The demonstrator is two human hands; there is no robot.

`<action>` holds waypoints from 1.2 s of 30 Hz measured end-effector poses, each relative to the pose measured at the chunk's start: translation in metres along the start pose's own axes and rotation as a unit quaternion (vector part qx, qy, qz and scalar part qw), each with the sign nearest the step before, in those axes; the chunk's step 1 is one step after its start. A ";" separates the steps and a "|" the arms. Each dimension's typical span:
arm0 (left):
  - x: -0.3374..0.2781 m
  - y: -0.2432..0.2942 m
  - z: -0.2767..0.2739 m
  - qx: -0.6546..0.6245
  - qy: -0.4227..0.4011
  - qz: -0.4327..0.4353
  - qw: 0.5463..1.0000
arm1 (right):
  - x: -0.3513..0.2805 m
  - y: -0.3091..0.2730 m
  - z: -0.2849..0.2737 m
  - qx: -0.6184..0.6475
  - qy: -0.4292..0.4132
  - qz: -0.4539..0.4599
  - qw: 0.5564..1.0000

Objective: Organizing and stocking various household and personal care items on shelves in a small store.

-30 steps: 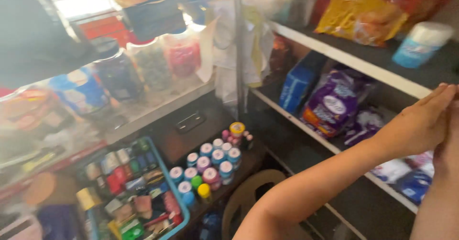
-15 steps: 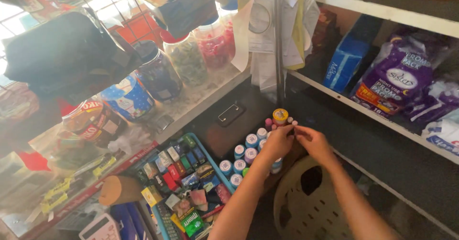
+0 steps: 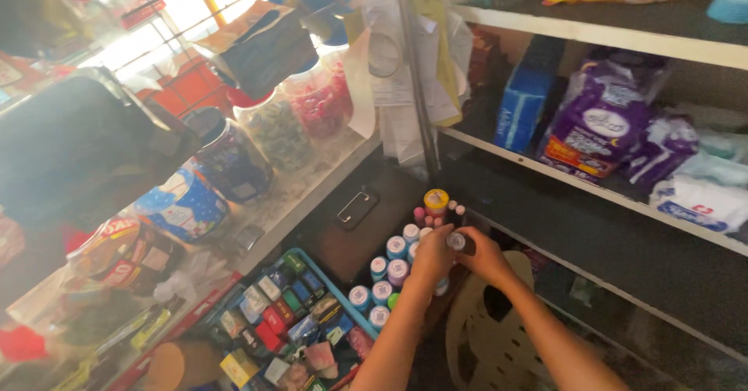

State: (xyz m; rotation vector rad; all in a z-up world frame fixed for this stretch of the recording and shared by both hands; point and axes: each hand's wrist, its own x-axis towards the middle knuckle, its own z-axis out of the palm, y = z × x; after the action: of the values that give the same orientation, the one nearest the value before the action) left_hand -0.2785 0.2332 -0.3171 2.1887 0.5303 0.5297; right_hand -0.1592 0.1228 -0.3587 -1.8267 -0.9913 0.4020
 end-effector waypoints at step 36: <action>0.285 0.493 0.263 -0.268 0.010 0.319 0.909 | -0.001 -0.043 -0.634 -0.207 0.414 -0.069 0.884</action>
State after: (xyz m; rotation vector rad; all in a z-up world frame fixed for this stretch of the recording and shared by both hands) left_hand 0.1924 -0.0656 -0.0294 1.7770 -0.3290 0.9155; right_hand 0.2318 -0.2519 -0.0268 -1.9878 -0.6012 -0.6986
